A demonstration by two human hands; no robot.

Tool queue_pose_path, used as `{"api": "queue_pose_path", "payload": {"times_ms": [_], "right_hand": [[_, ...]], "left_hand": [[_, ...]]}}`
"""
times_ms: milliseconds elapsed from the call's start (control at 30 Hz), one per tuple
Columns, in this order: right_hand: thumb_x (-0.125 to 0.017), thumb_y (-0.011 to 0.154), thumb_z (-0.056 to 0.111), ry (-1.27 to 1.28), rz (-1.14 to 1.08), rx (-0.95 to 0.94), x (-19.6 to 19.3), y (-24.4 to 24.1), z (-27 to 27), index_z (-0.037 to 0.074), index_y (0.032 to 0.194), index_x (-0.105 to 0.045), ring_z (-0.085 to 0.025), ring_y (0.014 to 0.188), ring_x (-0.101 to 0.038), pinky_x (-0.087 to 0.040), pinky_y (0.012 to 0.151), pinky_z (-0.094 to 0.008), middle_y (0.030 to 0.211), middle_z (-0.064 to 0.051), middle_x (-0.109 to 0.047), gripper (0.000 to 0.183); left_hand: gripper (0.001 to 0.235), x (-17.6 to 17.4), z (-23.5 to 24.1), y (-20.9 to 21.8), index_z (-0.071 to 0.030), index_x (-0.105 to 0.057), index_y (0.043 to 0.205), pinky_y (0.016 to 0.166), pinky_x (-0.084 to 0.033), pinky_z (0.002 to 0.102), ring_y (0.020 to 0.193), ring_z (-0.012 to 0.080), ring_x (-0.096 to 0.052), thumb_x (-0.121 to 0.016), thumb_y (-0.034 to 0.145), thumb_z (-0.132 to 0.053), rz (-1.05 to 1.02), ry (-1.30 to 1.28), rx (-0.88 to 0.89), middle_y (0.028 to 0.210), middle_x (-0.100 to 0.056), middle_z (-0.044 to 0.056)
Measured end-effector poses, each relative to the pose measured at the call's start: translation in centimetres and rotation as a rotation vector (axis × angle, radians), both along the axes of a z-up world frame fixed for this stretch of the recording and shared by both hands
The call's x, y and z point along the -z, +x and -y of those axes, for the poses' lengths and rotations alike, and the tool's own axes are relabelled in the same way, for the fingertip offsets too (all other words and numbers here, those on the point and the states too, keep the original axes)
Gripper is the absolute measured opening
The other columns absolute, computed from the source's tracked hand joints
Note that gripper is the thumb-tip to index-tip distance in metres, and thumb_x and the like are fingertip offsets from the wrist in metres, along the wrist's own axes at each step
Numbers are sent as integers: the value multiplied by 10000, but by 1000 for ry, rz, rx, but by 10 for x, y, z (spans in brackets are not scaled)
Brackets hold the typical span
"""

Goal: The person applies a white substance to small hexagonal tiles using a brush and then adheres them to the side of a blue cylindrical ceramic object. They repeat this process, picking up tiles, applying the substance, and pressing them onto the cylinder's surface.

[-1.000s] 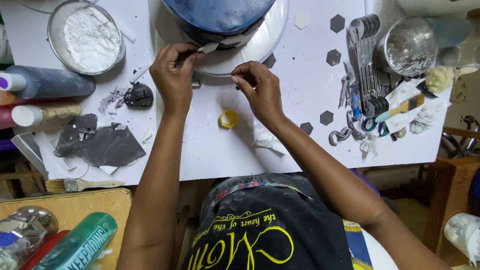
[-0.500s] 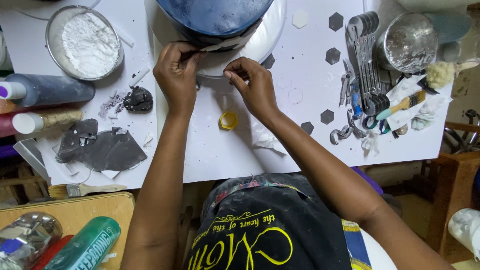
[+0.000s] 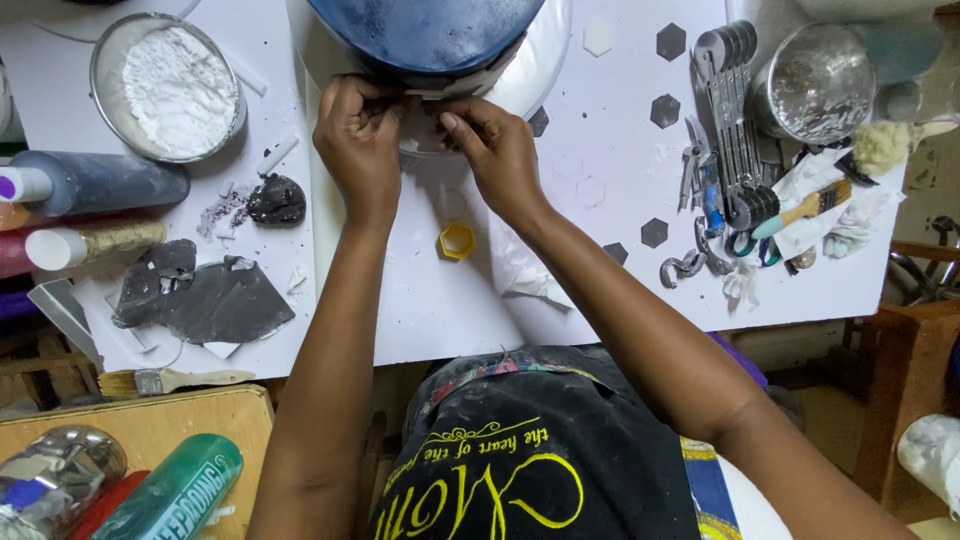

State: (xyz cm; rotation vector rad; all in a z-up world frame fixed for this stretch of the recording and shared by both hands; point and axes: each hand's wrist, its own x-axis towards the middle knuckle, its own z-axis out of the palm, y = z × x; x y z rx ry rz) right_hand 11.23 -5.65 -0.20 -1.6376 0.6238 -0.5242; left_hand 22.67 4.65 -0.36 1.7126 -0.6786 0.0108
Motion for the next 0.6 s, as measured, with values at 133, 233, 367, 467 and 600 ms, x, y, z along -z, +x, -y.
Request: {"api": "queue_pose_path", "payload": {"times_ms": [133,233,367,467,600], "right_hand": [[-621,1003,224,12,-47,31,-9,1,-1,94,972,-733,-102,728,-742,-596,708,-242,771,-33,-761,174],[-590,1011,260,-35,-59,67,-11,2,-3,117,967,-703,-99,719,-741,-574,708,-254,747,-24,-759,187],[-582,1027,267,-22,-22,71,-9,-1,-4,107,934,-683,-98,699,-716,-566,642,-249,732,-17,-712,210],[-573,1034,272,-29,-7,72,-9,-1,-3,104,967,-695,-96,698,-718,-571,635,-249,741,-10,-704,218],[-550,1052,238,-52,29,37,-19,-4,-4,99,927,-646,-96,675,-670,-527,641,-248,809,0,-679,210]], "left_hand": [[221,4,2,-4,9,-573,867,663,-578,314,758,206,-613,-677,776,181,-19,0,13,893,-560,107],[219,9,5,-7,-5,-575,876,649,-594,329,759,233,-659,-686,777,156,-28,-15,-5,893,-579,128],[227,8,6,-11,8,-569,931,684,-622,352,789,255,-698,-692,789,135,-83,-44,-40,923,-624,163],[289,5,7,-9,9,-547,968,721,-611,382,825,276,-687,-767,810,108,-34,-42,-53,942,-650,183],[355,13,5,-2,0,-520,984,755,-548,420,846,318,-642,-836,822,-8,31,28,-80,939,-639,195]]}}
